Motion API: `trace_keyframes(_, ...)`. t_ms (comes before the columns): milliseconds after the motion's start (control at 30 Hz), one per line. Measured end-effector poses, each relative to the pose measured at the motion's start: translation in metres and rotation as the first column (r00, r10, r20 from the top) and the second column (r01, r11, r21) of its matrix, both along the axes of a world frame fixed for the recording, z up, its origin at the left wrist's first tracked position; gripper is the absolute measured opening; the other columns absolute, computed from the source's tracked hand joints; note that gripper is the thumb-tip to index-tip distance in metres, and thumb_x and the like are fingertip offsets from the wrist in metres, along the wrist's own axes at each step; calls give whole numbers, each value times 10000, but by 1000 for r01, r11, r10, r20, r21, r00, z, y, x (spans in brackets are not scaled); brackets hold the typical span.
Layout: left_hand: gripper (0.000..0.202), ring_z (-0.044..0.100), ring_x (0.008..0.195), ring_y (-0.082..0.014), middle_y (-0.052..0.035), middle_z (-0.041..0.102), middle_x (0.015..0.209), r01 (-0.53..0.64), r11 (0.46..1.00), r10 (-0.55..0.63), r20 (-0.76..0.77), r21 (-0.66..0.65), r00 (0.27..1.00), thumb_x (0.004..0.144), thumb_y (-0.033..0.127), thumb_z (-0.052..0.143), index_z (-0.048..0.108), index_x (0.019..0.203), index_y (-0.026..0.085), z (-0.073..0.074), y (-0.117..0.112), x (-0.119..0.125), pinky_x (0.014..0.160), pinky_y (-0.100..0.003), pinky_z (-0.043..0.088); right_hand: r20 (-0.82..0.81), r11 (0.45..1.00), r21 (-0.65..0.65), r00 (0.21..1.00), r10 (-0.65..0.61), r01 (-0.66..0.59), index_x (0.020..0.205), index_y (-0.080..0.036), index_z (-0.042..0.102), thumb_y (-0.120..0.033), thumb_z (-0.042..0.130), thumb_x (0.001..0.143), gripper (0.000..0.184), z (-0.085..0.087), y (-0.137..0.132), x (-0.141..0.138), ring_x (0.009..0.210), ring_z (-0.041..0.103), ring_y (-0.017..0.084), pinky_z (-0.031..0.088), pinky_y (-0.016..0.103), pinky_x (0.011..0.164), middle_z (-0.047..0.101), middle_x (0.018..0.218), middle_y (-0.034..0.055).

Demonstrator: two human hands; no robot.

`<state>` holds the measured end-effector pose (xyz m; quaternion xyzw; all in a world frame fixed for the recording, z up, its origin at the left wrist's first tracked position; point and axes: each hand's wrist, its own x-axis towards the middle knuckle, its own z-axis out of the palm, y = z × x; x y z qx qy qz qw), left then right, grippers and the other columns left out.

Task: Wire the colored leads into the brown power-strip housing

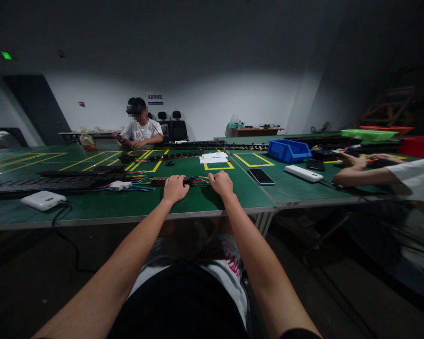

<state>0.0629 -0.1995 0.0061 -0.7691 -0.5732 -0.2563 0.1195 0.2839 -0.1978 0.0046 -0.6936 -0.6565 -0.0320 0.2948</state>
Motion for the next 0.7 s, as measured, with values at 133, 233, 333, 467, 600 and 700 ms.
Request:
trace_keyframes(133,340,585,1180,-307,-130,705,1190,2,1000,-2,-4,15,1000,917,280,547,688,1211,184,-2,2,0,1078,-438,427,-2,999,-33,1000,7,-7,829,-200,813,-517,377,1047,581,0,1,-1,974,646,221,429,276,777,720,1056,132)
trace_keyframes(233,342,590,1175,-308,-132,705,1196,21,1000,-21,2,16,1000,927,288,537,688,1214,183,-3,5,-1,1080,-447,430,-38,1000,15,999,-8,9,849,-208,808,-483,375,1048,550,0,2,1,965,646,217,426,277,766,717,1057,122)
trace_keyframes(333,344,585,1191,-308,-134,701,1205,32,999,-32,10,3,999,929,287,537,684,1222,182,-3,5,-2,1091,-452,424,-73,999,38,997,-18,21,842,-200,788,-470,374,1050,535,-2,3,4,930,640,211,428,278,752,709,1015,118)
trace_keyframes(467,353,578,1198,-311,-137,698,1207,18,1000,-18,6,1,1000,920,280,544,682,1229,179,-2,3,-1,1089,-453,423,-97,997,44,993,65,-61,1027,-232,739,-513,601,963,319,-10,8,7,937,626,195,442,265,756,667,1087,84)
trace_keyframes(600,359,577,1199,-312,-144,698,1216,22,1000,-22,10,-11,1000,923,282,539,681,1233,170,0,2,0,1094,-458,422,-145,993,25,983,114,-111,1206,-243,642,-441,742,878,397,-20,14,8,899,627,178,462,271,765,630,1145,75)
trace_keyframes(700,356,579,1201,-311,-144,697,1217,31,999,-30,17,-23,999,930,289,534,680,1233,172,0,2,-1,1105,-461,415,-154,987,103,978,137,-122,1184,-235,634,-388,745,871,365,-21,16,9,899,630,186,458,274,760,654,1070,57)
